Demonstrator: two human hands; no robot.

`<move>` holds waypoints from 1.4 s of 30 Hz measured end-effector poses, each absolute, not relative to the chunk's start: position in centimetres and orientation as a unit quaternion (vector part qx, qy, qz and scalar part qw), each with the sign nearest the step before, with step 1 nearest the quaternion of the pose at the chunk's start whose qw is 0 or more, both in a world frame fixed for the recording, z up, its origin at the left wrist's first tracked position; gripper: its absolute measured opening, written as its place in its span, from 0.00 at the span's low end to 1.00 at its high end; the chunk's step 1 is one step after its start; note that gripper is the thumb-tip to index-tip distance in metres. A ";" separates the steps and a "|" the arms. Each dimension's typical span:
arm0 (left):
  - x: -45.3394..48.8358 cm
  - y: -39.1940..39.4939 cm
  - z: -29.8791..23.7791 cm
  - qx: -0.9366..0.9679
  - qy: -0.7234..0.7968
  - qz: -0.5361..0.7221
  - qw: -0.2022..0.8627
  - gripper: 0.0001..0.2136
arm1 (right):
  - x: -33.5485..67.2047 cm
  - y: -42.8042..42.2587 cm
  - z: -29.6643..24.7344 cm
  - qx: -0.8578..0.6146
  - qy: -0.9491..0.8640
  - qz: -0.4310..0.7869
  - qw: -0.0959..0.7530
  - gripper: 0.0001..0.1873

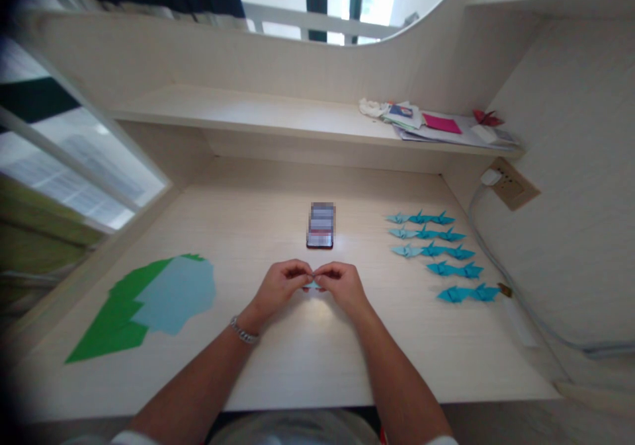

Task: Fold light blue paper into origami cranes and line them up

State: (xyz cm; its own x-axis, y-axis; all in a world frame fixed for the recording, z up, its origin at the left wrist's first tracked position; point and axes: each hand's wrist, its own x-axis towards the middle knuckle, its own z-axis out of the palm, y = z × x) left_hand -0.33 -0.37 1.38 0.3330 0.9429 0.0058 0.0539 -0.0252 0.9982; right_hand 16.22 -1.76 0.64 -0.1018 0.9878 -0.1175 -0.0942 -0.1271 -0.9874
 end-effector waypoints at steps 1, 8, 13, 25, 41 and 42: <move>-0.3 -0.4 1.4 0.600 0.419 0.402 0.551 0.04 | 16.3 -1.8 0.6 -0.475 -0.464 0.583 0.468 0.12; -0.4 -0.5 1.0 0.630 0.434 0.403 0.502 0.05 | 16.3 -1.4 0.1 -0.498 -0.478 0.551 0.468 0.13; -0.3 -0.4 0.6 0.604 0.437 0.405 0.530 0.07 | 16.5 -1.2 -0.2 -0.507 -0.498 0.523 0.470 0.11; -0.2 -0.3 0.9 0.558 0.435 0.420 0.569 0.10 | 16.3 -1.4 0.0 -0.528 -0.517 0.477 0.476 0.08; 0.3 -0.5 0.9 0.511 0.450 0.462 0.568 0.07 | 15.9 -1.3 -0.4 -0.488 -0.464 0.525 0.521 0.13; 0.2 -0.5 0.9 0.512 0.450 0.463 0.567 0.07 | 15.8 -1.3 -0.4 -0.489 -0.465 0.525 0.519 0.13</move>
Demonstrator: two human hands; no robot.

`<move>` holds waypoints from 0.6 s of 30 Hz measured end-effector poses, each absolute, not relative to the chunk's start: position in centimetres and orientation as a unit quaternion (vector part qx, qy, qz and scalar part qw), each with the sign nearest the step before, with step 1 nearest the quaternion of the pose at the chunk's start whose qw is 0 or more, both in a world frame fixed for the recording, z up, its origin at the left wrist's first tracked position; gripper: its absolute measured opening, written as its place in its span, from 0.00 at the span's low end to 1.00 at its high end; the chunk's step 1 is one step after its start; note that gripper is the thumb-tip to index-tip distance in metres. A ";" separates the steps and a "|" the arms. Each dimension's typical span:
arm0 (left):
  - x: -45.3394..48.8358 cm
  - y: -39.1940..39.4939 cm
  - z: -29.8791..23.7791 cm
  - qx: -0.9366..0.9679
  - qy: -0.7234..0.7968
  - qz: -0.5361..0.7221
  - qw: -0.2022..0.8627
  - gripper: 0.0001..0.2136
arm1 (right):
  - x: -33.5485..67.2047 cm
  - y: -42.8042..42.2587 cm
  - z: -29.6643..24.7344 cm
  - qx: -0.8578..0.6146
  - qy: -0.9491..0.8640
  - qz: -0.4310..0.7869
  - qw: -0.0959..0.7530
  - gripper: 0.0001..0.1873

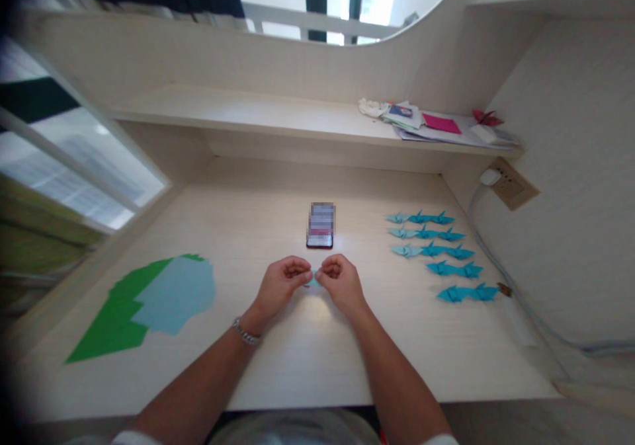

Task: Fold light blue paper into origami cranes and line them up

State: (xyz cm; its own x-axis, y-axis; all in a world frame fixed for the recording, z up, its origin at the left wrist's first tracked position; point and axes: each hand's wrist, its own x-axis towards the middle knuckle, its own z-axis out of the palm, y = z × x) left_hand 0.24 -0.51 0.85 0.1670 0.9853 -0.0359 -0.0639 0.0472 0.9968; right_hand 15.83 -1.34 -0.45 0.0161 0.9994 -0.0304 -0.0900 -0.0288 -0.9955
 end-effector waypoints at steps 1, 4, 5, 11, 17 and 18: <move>0.2 -0.5 0.7 0.515 0.450 0.463 0.564 0.07 | 15.8 -1.4 -0.5 -0.491 -0.470 0.524 0.513 0.13; 0.0 -0.4 0.4 0.522 0.453 0.459 0.558 0.09 | 15.7 -1.4 -0.7 -0.496 -0.485 0.525 0.492 0.13; -0.1 -0.4 0.3 0.521 0.453 0.455 0.562 0.10 | 15.7 -1.4 -0.8 -0.495 -0.486 0.529 0.489 0.13; -0.2 -0.2 0.4 0.487 0.411 0.435 0.636 0.11 | 16.1 -1.1 -0.9 -0.484 -0.464 0.545 0.503 0.14; -0.2 -0.2 0.8 0.521 0.409 0.421 0.620 0.13 | 16.5 -1.1 -0.7 -0.491 -0.461 0.538 0.507 0.14; -0.2 -0.2 0.7 0.524 0.411 0.424 0.614 0.12 | 16.5 -1.0 -0.8 -0.493 -0.463 0.537 0.504 0.14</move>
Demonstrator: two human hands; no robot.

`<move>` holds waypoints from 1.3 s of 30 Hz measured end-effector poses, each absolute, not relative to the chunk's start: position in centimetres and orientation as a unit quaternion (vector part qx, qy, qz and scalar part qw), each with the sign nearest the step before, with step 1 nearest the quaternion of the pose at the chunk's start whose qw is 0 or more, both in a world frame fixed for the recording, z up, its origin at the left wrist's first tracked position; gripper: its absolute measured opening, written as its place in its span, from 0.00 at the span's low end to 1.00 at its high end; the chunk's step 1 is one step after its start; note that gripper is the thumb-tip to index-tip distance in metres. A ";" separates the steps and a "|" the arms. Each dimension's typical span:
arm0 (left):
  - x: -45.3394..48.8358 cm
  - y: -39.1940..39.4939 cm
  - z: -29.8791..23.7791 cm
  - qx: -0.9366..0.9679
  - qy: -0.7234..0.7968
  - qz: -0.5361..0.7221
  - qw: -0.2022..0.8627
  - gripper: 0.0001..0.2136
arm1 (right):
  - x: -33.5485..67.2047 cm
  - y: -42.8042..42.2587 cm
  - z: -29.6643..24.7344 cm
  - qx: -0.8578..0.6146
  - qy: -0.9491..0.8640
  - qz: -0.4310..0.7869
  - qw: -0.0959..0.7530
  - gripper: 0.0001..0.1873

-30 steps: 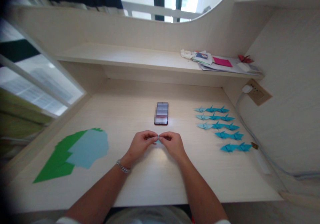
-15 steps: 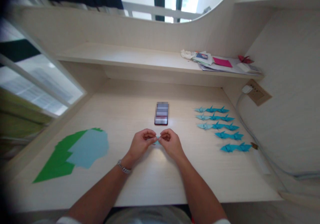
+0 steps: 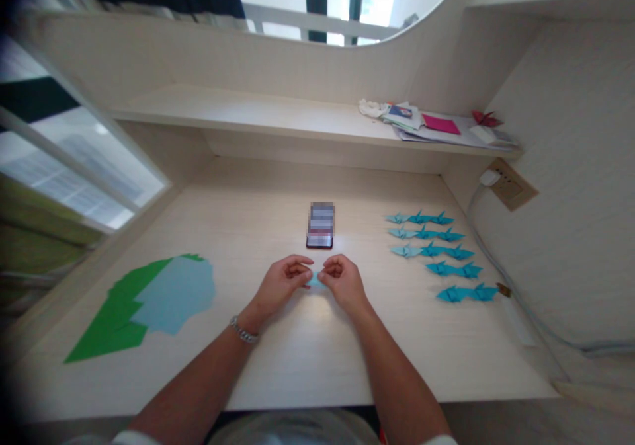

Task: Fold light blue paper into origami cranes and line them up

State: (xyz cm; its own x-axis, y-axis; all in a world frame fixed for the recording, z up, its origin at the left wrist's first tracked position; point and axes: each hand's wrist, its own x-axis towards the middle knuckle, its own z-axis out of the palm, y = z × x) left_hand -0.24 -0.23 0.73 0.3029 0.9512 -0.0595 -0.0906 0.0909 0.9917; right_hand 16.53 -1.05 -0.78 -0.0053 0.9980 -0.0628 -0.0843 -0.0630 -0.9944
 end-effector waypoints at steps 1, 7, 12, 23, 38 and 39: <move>-0.3 -0.2 0.6 0.524 0.413 0.429 0.609 0.12 | 16.6 -1.0 -0.9 -0.494 -0.466 0.537 0.500 0.13; -0.3 0.2 0.1 0.509 0.454 0.476 0.555 0.09 | 16.7 -1.1 -0.3 -0.513 -0.508 0.444 0.530 0.08; -0.3 -0.2 0.5 0.563 0.515 0.506 0.402 0.08 | 15.9 -2.0 0.8 -0.561 -0.573 0.297 0.518 0.10; 0.4 -1.3 1.2 0.660 0.458 0.453 0.387 0.11 | 15.6 -0.9 -0.9 -0.518 -0.483 0.493 0.506 0.16; -0.3 0.0 0.4 0.627 0.479 0.414 0.454 0.07 | 16.4 -1.1 -0.9 -0.538 -0.560 0.442 0.448 0.10; -0.4 0.0 0.4 0.621 0.476 0.417 0.463 0.08 | 16.4 -1.1 -0.9 -0.537 -0.557 0.444 0.452 0.10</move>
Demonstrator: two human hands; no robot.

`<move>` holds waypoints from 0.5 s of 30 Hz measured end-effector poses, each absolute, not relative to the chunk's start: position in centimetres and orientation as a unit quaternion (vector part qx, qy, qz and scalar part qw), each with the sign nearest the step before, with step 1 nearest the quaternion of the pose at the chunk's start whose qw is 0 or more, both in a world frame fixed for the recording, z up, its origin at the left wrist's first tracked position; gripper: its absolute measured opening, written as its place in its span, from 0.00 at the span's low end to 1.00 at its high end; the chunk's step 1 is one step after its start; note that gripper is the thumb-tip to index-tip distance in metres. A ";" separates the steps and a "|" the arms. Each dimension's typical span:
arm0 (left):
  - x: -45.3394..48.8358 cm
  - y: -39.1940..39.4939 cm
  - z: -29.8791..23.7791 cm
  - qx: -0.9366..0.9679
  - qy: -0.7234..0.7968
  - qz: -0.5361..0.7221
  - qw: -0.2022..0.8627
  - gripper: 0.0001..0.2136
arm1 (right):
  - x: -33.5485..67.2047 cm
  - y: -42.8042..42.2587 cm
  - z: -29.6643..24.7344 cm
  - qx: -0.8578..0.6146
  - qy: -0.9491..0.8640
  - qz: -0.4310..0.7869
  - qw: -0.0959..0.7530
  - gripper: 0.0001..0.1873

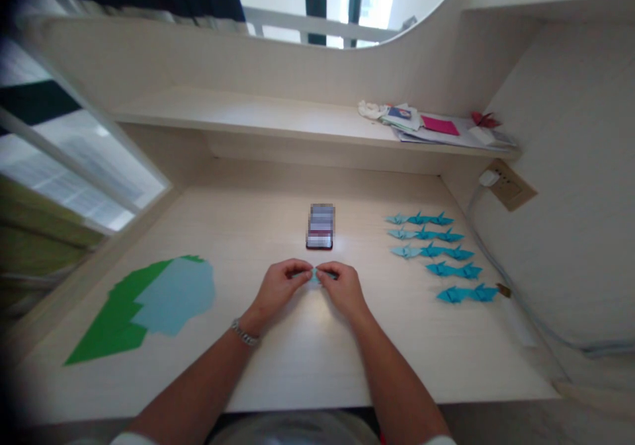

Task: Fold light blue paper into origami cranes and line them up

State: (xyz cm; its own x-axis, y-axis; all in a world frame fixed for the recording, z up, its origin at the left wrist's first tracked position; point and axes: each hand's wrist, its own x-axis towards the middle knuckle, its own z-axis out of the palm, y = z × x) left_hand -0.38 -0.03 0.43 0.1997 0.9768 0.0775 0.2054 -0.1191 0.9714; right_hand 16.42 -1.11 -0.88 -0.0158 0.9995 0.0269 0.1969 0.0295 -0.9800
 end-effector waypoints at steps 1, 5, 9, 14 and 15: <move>-0.4 0.0 0.5 0.615 0.472 0.420 0.472 0.08 | 16.4 -1.1 -0.9 -0.534 -0.553 0.450 0.455 0.09; -0.4 -0.1 0.6 0.613 0.460 0.419 0.486 0.09 | 16.2 -1.1 -0.9 -0.521 -0.529 0.481 0.466 0.09; -0.4 -0.2 0.8 0.615 0.454 0.409 0.499 0.08 | 16.1 -1.2 -0.6 -0.516 -0.515 0.503 0.466 0.10; -0.4 -0.2 0.9 0.603 0.446 0.408 0.520 0.06 | 16.2 -1.3 -0.4 -0.508 -0.514 0.504 0.473 0.09; -0.4 -0.2 1.0 0.600 0.444 0.406 0.527 0.06 | 16.2 -1.3 -0.4 -0.507 -0.514 0.502 0.477 0.09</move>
State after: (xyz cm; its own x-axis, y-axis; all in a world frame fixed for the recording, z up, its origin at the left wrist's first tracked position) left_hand -0.44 -0.21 1.00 0.2753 0.9612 0.0194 0.1054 -0.0502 0.9932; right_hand 16.17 -1.33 -0.38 -0.0316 0.9993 -0.0187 0.0434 -0.0173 -0.9989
